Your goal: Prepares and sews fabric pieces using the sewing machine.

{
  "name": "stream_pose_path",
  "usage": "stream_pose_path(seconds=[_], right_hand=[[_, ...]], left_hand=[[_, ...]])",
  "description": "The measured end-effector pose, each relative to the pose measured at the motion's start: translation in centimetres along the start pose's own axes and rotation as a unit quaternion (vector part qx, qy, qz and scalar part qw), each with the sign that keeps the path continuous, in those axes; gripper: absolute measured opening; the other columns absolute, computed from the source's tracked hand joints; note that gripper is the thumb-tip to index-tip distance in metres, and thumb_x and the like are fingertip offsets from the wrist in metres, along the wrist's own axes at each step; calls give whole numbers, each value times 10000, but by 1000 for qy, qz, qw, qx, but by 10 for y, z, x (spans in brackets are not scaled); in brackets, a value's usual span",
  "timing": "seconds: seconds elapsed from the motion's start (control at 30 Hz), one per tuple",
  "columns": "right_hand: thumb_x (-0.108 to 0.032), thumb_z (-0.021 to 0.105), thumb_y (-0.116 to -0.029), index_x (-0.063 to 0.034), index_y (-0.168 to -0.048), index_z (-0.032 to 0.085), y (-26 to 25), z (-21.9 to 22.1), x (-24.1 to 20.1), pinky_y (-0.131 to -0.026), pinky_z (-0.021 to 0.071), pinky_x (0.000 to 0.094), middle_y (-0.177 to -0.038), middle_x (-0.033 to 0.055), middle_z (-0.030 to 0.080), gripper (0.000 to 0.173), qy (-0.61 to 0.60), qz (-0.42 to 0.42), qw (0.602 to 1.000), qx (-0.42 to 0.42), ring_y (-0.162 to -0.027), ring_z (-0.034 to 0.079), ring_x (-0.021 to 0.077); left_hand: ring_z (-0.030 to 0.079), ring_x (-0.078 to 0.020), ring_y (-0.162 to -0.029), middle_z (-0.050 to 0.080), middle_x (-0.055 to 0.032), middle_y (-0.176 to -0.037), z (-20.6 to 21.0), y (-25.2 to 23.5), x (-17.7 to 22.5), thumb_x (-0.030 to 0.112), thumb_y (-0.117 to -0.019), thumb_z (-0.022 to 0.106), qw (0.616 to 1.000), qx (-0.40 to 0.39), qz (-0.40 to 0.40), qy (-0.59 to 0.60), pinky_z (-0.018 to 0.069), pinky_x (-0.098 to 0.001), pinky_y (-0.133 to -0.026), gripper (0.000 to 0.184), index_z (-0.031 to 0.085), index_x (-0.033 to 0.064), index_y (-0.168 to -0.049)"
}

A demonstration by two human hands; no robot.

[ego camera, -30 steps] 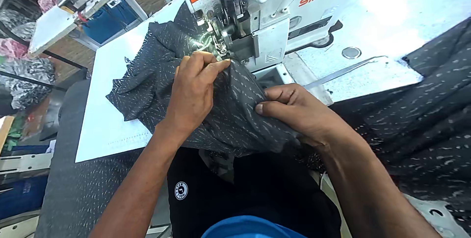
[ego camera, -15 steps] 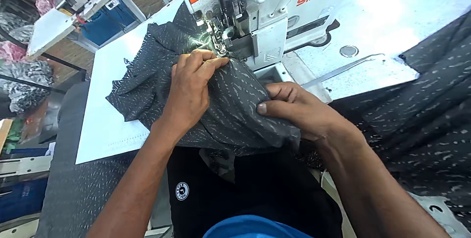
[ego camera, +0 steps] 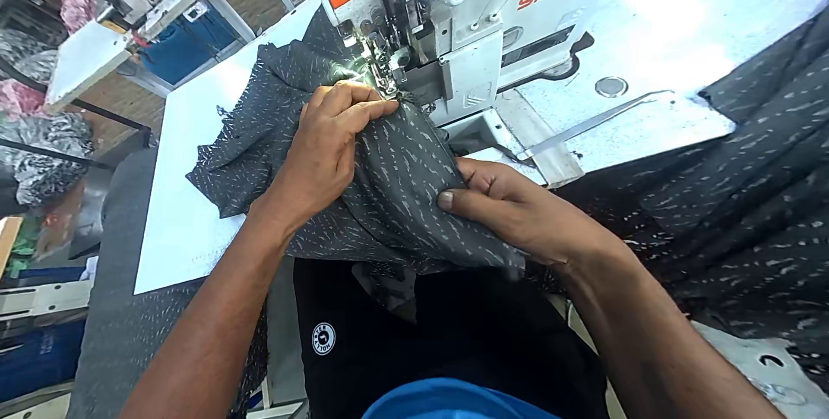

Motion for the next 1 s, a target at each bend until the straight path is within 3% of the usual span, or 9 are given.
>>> stream_pose_path(seconds=[0.17, 0.4, 0.6, 0.73, 0.8, 0.83, 0.87, 0.93, 1.0], right_hand=[[-73, 492, -1054, -47, -1099, 612, -9, 3, -3, -563, 571, 223, -807, 72, 693, 131, 31, -28, 999, 8, -665, 681, 108], [-65, 516, -1047, -53, -1134, 620, -46, 4, -13, -656, 598, 242, -891, 55, 706, 137, 79, -40, 995, 37, -756, 697, 107], [-120, 530, -1050, -76, -1060, 633, -49, 18, -8, -364, 485, 271, -739, 56, 649, 112, 141, -21, 989, 48, -483, 590, 133], [-141, 547, -1009, -138, -1038, 689, -26, 14, -5, -622, 556, 212, -821, -68, 684, 145, 268, -88, 958, 44, -718, 646, 5], [-132, 568, -987, -143, -972, 692, -22, 12, -1, -590, 533, 196, -772, -81, 669, 126, 286, -94, 953, 33, -682, 628, -12], [-131, 574, -982, -142, -956, 692, -23, 13, 0, -583, 523, 197, -759, -80, 662, 121, 295, -93, 951, 22, -672, 620, -13], [-134, 583, -980, -139, -946, 694, -25, 17, -1, -577, 518, 204, -751, -77, 657, 116, 309, -97, 946, 12, -663, 615, -9], [-138, 614, -940, -145, -894, 694, -24, 26, -5, -518, 502, 225, -699, -84, 637, 92, 336, -123, 934, -3, -605, 596, -2], [-129, 648, -905, -148, -921, 702, -8, 33, -11, -554, 548, 213, -743, -95, 665, 60, 298, -129, 944, -58, -651, 627, -12]], left_hand=[[555, -237, -1257, 672, -80, -1276, 0, -3, -7, 16, -1042, 368, 999, 35, 34, 24, 396, -428, -1096, 417, 727, 93, -1240], [589, -231, -1261, 685, -141, -1246, -10, -30, -65, -29, -1031, 404, 988, 49, 107, 101, 435, -388, -1123, 350, 748, 8, -1089], [627, -267, -1248, 712, -165, -1227, -16, -31, -89, -78, -987, 393, 984, 117, 125, 59, 453, -414, -1117, 370, 752, -5, -1039], [609, -297, -1273, 627, -172, -1389, -32, 57, -97, 58, -1046, 450, 977, 163, -112, -81, 480, -470, -1088, 334, 680, 31, -1287], [618, -410, -1190, 529, -245, -1453, -30, 116, -137, 237, -1024, 590, 946, 98, -290, -106, 500, -611, -990, 532, 466, 34, -1500], [594, -482, -1194, 527, -286, -1430, -26, 141, -157, 307, -1002, 643, 929, 70, -350, -101, 463, -691, -986, 634, 421, 16, -1520], [576, -524, -1204, 565, -315, -1360, -24, 159, -171, 347, -1005, 645, 916, 58, -385, -100, 425, -734, -1000, 609, 480, -14, -1467], [651, -508, -1031, 674, -312, -1092, -36, 172, -179, 265, -1016, 638, 902, 88, -414, -90, 460, -740, -896, 363, 663, -47, -1201], [677, -312, -937, 687, -214, -1032, -72, 178, -173, 207, -1012, 616, 878, 170, -447, -2, 547, -576, -862, 301, 656, -50, -1163]])
Point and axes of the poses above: each hand's wrist, its own y-axis away from the middle knuckle, its own z-axis out of the palm, x = y × z, the point moved 7 cm from there along -y, towards the middle knuckle
